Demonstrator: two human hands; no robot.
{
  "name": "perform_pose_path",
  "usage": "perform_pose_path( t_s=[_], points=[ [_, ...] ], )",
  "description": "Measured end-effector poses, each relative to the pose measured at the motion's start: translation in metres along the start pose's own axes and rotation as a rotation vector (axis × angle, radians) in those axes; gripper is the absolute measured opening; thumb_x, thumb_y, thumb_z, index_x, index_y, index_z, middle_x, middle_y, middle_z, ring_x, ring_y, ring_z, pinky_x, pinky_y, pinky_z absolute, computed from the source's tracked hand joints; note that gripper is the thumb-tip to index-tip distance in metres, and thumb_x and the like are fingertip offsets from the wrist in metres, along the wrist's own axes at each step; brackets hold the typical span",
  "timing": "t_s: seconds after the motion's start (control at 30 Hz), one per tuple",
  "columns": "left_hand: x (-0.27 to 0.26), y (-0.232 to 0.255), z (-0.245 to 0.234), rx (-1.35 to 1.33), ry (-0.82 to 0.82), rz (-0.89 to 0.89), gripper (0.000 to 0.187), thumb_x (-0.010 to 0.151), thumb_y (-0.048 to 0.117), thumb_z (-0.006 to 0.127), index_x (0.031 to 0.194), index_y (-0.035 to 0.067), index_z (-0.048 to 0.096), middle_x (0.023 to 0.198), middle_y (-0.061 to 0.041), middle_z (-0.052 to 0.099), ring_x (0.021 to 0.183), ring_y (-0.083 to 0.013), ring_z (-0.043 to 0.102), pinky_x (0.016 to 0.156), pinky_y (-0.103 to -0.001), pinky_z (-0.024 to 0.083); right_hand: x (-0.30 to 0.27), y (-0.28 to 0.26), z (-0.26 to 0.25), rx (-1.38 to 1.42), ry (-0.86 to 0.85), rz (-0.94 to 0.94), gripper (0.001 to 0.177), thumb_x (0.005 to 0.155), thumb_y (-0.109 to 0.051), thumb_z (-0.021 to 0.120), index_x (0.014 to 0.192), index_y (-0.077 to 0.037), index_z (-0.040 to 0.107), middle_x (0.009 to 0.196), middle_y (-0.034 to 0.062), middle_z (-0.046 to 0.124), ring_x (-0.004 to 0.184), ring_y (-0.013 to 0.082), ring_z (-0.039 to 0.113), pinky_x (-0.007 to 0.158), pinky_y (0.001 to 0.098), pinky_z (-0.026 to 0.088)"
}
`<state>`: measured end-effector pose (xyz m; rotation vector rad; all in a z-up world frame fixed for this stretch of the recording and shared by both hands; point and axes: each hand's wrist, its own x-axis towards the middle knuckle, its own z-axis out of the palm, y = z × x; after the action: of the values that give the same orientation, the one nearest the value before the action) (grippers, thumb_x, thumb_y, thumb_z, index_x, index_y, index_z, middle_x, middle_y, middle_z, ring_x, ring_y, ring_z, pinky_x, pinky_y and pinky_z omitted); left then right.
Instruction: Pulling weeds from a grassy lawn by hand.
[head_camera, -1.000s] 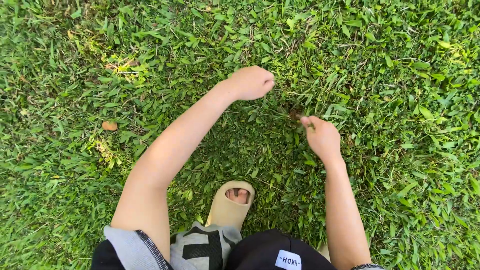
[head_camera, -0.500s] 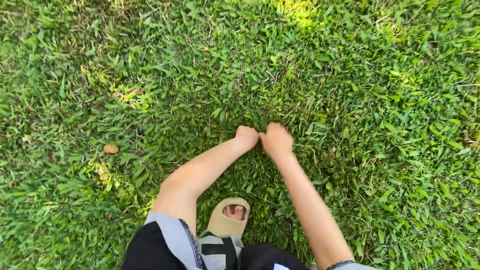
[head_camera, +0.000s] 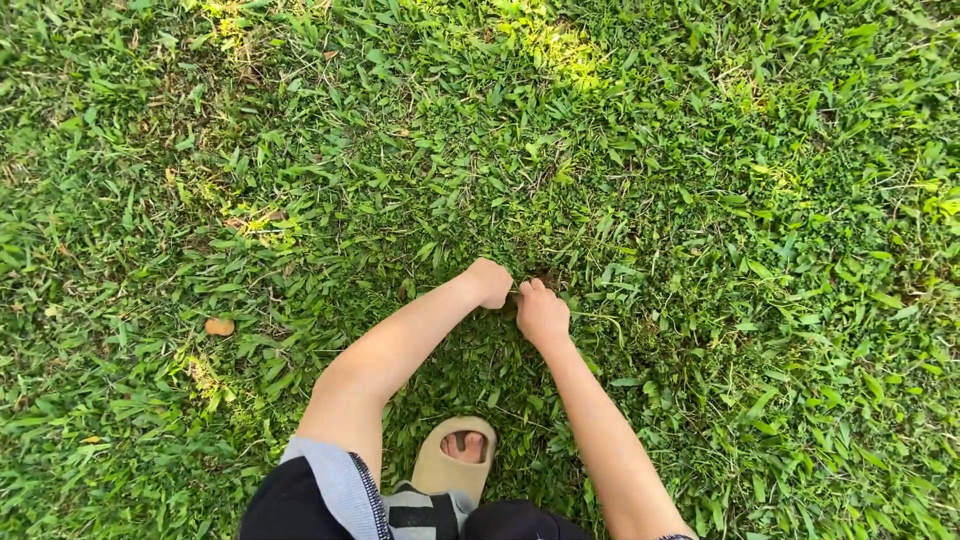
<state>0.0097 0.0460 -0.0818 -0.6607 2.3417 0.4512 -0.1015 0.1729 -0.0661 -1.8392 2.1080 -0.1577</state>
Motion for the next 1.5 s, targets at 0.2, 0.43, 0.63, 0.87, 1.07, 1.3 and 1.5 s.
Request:
perform_pose_path(
  t_s=[0.2,0.43,0.63,0.87,1.07,1.3,1.5],
  points=[
    [-0.032,0.004,-0.051,-0.231,0.009,0.038,0.030,0.088,0.025,0.055,0.094,0.008,0.078,0.102,-0.017,0.076,0.093,-0.0341,0.073,0.084,-0.045,0.058,-0.002,0.016,-0.011,0.509,0.049,0.193,0.023,0.095,-0.028,0.067,0.096,-0.005,0.066,0.096,0.0164,0.067,0.090,0.0385,0.065,0.074,0.0485,0.050],
    [-0.087,-0.050,-0.144,-0.359,0.432,-0.066,0.039,0.097,0.037,0.048,0.090,0.009,0.073,0.095,-0.015,0.074,0.088,-0.0367,0.071,0.079,-0.053,0.057,0.007,0.051,0.029,0.870,0.078,0.307,0.039,0.099,-0.033,0.067,0.083,0.002,0.061,0.071,0.0144,0.058,0.070,0.0223,0.047,0.068,0.0368,0.045],
    [-0.138,-0.075,-0.119,-0.117,0.068,-0.186,0.071,0.105,0.062,0.038,0.096,0.002,0.075,0.098,-0.018,0.073,0.094,-0.0373,0.072,0.087,-0.052,0.057,0.005,0.048,0.010,0.810,0.034,0.296,0.036,0.098,-0.035,0.066,0.089,0.000,0.065,0.078,0.0166,0.067,0.070,0.0271,0.060,0.070,0.0406,0.048],
    [-0.049,-0.092,-0.048,-0.248,0.395,-0.295,0.066,0.094,0.061,0.055,0.120,0.000,0.061,0.114,-0.018,0.066,0.103,-0.0351,0.067,0.080,-0.051,0.056,0.025,0.050,-0.052,0.457,-0.068,0.281,0.037,0.096,-0.039,0.066,0.094,-0.002,0.072,0.089,0.0214,0.071,0.083,0.0412,0.067,0.074,0.0489,0.051],
    [0.007,-0.075,-0.024,-0.260,0.374,-0.544,0.065,0.082,0.059,0.071,0.107,-0.001,0.067,0.106,-0.018,0.067,0.089,-0.0309,0.072,0.076,-0.041,0.059,0.033,0.064,-0.055,0.413,-0.004,0.311,0.036,0.098,-0.035,0.067,0.091,0.000,0.070,0.087,0.0214,0.069,0.079,0.0398,0.066,0.073,0.0475,0.052],
    [0.043,-0.082,0.048,-0.184,0.536,-0.296,0.012,0.077,0.011,0.066,0.084,0.006,0.075,0.090,-0.015,0.071,0.079,-0.0313,0.075,0.065,-0.043,0.060,0.060,0.031,-0.076,0.344,0.302,0.200,0.040,0.099,-0.035,0.070,0.118,-0.002,0.057,0.094,0.0154,0.063,0.085,0.0359,0.066,0.073,0.0462,0.053],
    [-0.017,-0.027,-0.018,-0.325,0.392,-0.149,0.011,0.080,0.010,0.064,0.086,0.007,0.072,0.084,-0.012,0.073,0.070,-0.0299,0.074,0.061,-0.044,0.059,0.091,0.035,-0.037,0.031,0.005,0.285,0.058,0.090,-0.054,0.073,0.112,-0.004,0.056,0.101,0.0179,0.063,0.087,0.0390,0.068,0.067,0.0500,0.056]
  ],
)
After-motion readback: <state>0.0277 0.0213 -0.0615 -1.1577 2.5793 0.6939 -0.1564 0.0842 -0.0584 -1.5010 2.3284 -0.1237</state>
